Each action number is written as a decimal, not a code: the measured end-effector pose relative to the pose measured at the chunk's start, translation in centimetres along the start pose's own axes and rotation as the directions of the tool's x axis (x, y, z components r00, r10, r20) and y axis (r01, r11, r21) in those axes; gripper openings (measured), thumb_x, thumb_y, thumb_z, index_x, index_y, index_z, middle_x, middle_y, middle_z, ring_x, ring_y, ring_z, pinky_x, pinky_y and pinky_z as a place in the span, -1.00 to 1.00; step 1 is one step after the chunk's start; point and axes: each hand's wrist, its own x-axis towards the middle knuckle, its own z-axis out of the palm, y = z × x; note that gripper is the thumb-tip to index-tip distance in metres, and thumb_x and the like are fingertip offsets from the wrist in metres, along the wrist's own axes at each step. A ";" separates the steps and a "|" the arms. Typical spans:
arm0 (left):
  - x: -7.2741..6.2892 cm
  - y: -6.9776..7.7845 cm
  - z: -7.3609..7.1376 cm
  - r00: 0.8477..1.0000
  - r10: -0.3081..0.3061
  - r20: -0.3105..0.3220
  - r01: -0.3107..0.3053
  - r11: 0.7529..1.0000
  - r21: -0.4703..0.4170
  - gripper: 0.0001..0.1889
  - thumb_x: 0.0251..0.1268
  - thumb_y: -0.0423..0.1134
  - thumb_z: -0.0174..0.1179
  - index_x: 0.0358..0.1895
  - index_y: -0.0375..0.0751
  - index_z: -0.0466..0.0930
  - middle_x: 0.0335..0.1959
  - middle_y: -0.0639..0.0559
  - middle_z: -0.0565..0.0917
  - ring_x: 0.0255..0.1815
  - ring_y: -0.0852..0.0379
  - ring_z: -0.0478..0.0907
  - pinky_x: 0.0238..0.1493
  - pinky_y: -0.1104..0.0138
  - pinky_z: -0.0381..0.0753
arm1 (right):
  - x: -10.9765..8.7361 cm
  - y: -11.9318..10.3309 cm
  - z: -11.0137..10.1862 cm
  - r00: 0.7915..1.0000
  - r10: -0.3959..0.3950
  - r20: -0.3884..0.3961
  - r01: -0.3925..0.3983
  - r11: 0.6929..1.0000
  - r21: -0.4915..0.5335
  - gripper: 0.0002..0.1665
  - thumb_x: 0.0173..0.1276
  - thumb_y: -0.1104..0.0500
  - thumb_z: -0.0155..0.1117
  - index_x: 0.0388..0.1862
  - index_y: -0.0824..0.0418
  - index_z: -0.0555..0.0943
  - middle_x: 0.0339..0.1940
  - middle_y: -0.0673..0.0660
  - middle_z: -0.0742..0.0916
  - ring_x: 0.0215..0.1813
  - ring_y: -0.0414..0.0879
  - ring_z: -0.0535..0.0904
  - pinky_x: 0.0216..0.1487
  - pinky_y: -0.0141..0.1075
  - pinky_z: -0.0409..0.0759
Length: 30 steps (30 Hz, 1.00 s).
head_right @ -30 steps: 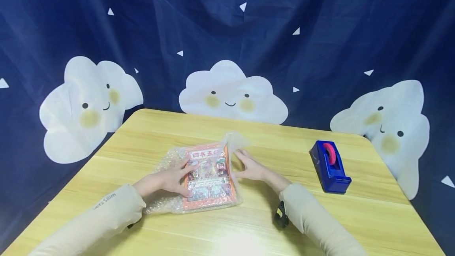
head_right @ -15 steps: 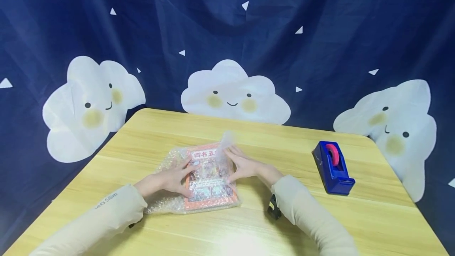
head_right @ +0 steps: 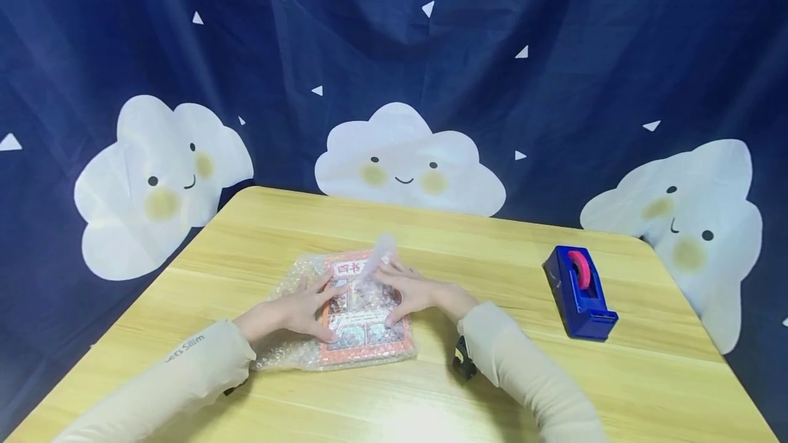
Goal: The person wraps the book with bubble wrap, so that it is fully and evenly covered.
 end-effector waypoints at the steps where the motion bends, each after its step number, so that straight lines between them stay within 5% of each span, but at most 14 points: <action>1: 0.0 0.0 0.0 1.000 -0.001 0.003 0.001 1.000 0.001 -0.01 -0.16 0.26 0.30 0.42 0.25 -0.01 0.47 -0.10 -0.29 0.31 -0.54 -0.39 0.07 -0.45 -0.18 | 0.0 -0.2 -0.1 1.000 0.009 0.011 -0.009 1.000 0.003 0.17 -0.01 -0.40 0.19 0.43 0.19 0.06 0.45 0.30 -0.04 0.43 0.30 -0.34 0.27 0.30 -0.29; 6: 0.0 0.0 -0.3 1.000 0.001 0.003 -0.001 1.000 0.000 -0.01 -0.16 0.25 0.31 0.41 0.24 0.00 0.48 -0.09 -0.30 0.32 -0.54 -0.38 0.07 -0.45 -0.16 | 0.6 -0.6 -1.1 0.999 0.051 0.015 -0.052 0.998 0.037 -0.15 0.16 -0.10 0.26 0.37 0.15 0.22 0.45 0.26 0.05 0.44 0.29 -0.27 0.25 0.33 -0.32; 11: -0.2 0.1 -0.5 1.000 0.001 0.006 -0.001 1.000 -0.015 -0.01 -0.15 0.22 0.33 0.42 0.20 -0.01 0.48 -0.08 -0.31 0.31 -0.55 -0.37 0.05 -0.46 -0.11 | 1.9 -0.3 -1.6 0.988 0.073 -0.133 -0.072 0.997 0.013 -0.51 0.39 0.09 0.00 0.25 0.24 0.38 0.30 0.25 0.40 0.34 0.23 0.18 0.31 0.22 -0.08; 15: -0.2 0.1 -0.4 1.000 0.005 0.012 -0.005 1.000 -0.020 0.00 -0.14 0.22 0.33 0.42 0.20 -0.02 0.47 -0.09 -0.31 0.31 -0.55 -0.39 0.05 -0.46 -0.12 | 3.1 -0.5 -1.5 0.966 0.161 -0.201 -0.164 0.987 0.002 -0.45 0.43 0.11 -0.08 0.35 0.23 0.23 0.28 0.23 0.44 0.36 0.19 0.19 0.36 0.13 -0.14; 19: -0.2 0.1 -0.3 1.000 0.002 0.016 -0.001 1.000 -0.017 0.00 -0.15 0.24 0.31 0.42 0.21 -0.02 0.47 -0.09 -0.31 0.32 -0.53 -0.40 0.07 -0.46 -0.17 | 4.6 -0.8 -1.1 0.963 0.195 -0.186 -0.223 0.964 -0.144 -0.39 0.43 0.06 -0.08 0.42 0.14 0.13 0.17 0.23 0.46 0.21 0.12 0.26 0.30 0.05 0.09; 22: -0.2 0.1 -0.2 1.000 0.004 0.026 -0.003 1.000 -0.018 -0.01 -0.14 0.26 0.30 0.42 0.21 -0.02 0.48 -0.09 -0.31 0.32 -0.53 -0.40 0.07 -0.45 -0.18 | 5.4 -0.9 -0.6 0.963 0.210 -0.167 -0.248 0.934 -0.258 -0.39 0.41 0.04 -0.07 0.41 0.11 0.16 0.01 0.16 0.41 0.00 0.01 0.22 0.15 -0.08 0.21; 26: -0.1 0.1 -0.1 1.000 0.000 0.027 0.001 1.000 -0.030 0.00 -0.14 0.24 0.31 0.43 0.20 -0.03 0.47 -0.09 -0.32 0.32 -0.51 -0.43 0.08 -0.45 -0.20 | 5.9 -1.0 -0.2 0.960 0.217 -0.178 -0.259 0.930 -0.262 -0.40 0.37 0.07 -0.09 0.39 0.14 0.21 0.24 0.25 0.27 0.21 0.11 0.12 0.27 0.01 0.07; 30: -0.1 -0.1 -0.2 1.000 -0.003 0.014 0.004 1.000 -0.022 0.01 -0.16 0.23 0.32 0.42 0.20 -0.03 0.47 -0.09 -0.32 0.32 -0.52 -0.42 0.08 -0.45 -0.23 | 6.1 -1.0 0.0 0.952 0.262 -0.158 -0.287 0.943 -0.167 -0.36 0.37 0.06 -0.20 0.43 0.14 0.11 0.44 0.33 -0.04 0.43 0.24 -0.24 0.36 0.15 -0.25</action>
